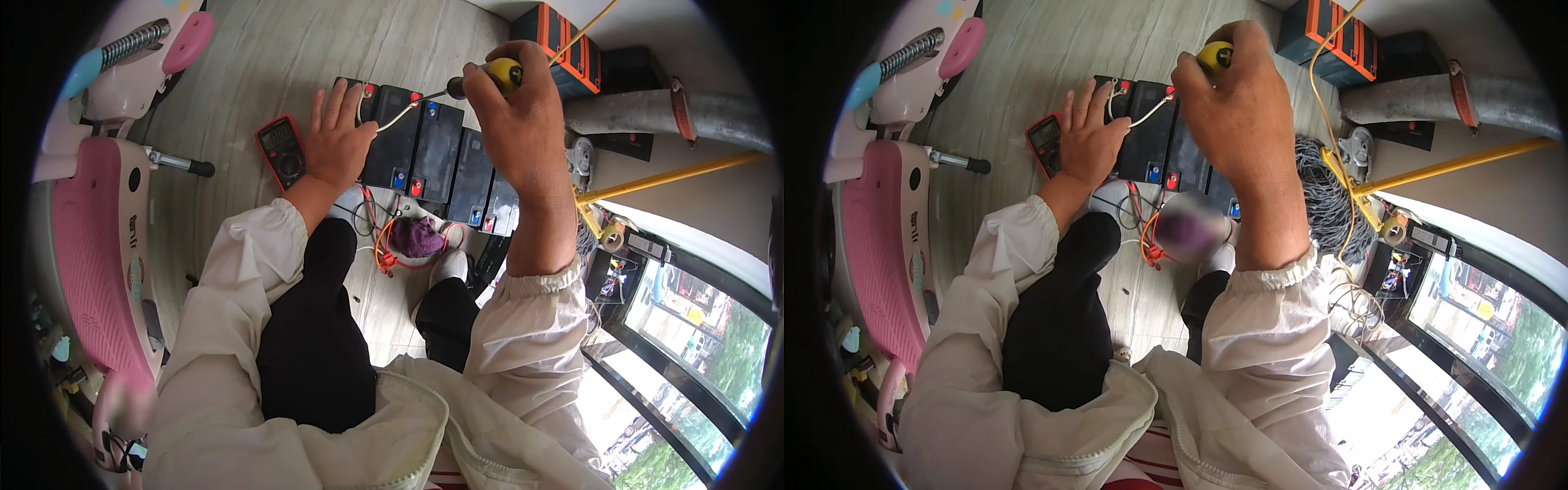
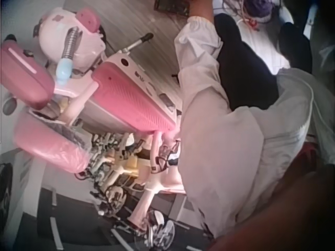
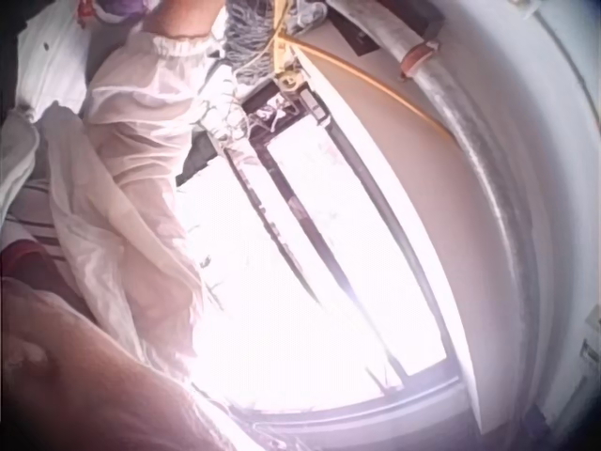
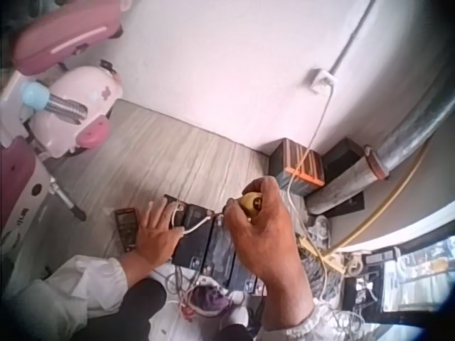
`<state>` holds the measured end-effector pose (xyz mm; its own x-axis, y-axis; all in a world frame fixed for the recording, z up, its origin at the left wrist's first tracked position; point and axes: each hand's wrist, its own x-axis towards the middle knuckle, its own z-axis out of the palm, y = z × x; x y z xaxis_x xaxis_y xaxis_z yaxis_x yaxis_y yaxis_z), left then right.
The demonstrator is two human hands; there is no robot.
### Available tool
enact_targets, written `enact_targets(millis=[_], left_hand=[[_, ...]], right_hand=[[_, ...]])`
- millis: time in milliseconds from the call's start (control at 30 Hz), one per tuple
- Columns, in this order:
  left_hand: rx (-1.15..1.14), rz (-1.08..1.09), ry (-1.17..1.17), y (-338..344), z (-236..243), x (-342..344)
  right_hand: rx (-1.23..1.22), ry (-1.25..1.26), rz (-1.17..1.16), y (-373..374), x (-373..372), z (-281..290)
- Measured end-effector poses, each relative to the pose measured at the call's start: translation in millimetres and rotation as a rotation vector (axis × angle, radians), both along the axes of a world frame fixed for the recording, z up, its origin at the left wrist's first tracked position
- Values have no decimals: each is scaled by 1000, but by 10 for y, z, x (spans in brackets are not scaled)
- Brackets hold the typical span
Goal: The person sits on the floor and uses a screwdriver to tighten terminal screws on a series of connected black batteries. They repeatedly probe and adjust the terminals while holding wires in place.
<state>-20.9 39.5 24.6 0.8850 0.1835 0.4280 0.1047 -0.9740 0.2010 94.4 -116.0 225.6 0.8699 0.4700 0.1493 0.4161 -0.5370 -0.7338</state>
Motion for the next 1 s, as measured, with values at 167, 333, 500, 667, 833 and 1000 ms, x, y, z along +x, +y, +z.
enact_targets(millis=[167,333,500,667,833,1000], left_hand=[[1,60,22,-9,49,-8],[-48,189,34,57,62,-151],[-58,210,61,99,90,-213],[-105,-39,-2,173,-33,-146],[-105,-12,124,147,-169,-143],[-233,53,91,83,-16,-94]], right_hand=[[8,78,-25,-6,6,-9],[-3,45,-24,-20,14,-2],[25,59,-19,-34,46,-35],[5,5,-14,-27,32,-32],[-40,-7,-32,12,-28,19],[7,-209,2,-39,60,-170]])
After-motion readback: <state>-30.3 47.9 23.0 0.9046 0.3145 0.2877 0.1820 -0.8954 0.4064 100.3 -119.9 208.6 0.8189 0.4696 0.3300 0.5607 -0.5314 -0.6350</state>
